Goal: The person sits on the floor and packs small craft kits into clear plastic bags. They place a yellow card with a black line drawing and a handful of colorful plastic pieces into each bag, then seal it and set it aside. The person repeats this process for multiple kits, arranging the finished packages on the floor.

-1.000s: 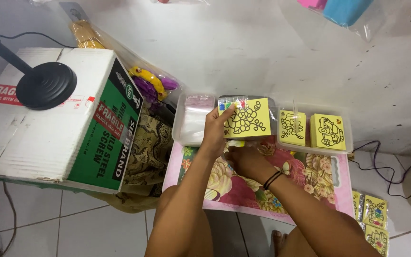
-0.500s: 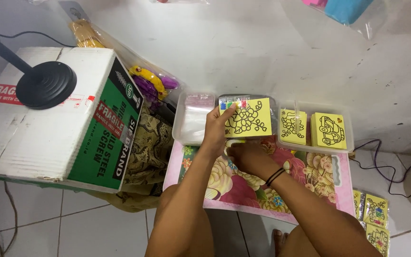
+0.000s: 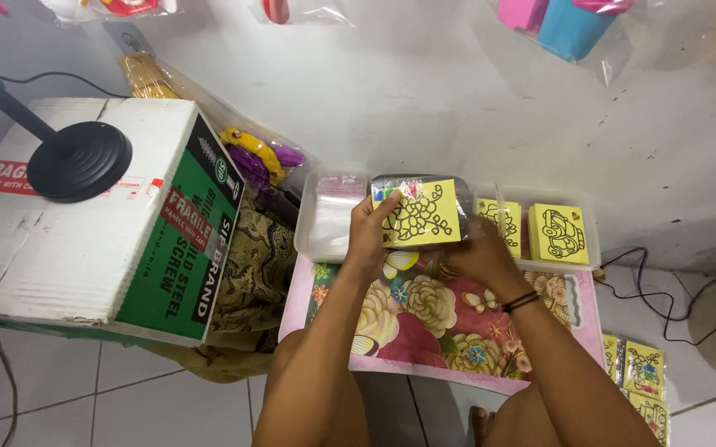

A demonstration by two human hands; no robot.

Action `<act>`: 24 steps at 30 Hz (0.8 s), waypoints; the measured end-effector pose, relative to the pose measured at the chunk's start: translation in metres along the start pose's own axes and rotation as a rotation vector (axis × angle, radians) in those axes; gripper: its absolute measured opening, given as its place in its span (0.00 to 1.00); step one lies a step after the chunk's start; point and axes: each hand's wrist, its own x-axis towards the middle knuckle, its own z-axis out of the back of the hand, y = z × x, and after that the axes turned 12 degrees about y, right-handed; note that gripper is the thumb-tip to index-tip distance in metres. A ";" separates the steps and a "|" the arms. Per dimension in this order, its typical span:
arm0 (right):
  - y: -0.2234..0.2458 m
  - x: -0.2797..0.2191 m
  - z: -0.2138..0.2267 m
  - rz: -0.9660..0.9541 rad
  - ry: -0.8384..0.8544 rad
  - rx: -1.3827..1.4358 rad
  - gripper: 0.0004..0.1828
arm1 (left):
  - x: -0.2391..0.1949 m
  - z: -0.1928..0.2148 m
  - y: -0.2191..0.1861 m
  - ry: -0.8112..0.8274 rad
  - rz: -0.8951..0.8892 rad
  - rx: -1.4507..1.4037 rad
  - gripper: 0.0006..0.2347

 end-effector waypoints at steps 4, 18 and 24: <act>0.011 -0.007 0.028 0.091 -0.351 0.164 0.05 | -0.005 -0.005 -0.005 -0.009 -0.006 -0.026 0.11; 0.028 -0.029 0.042 0.250 -0.331 0.725 0.06 | 0.006 0.009 0.020 0.079 0.079 -0.079 0.12; 0.020 -0.024 0.037 0.288 -0.293 0.547 0.06 | 0.002 0.001 0.016 0.117 0.165 -0.065 0.15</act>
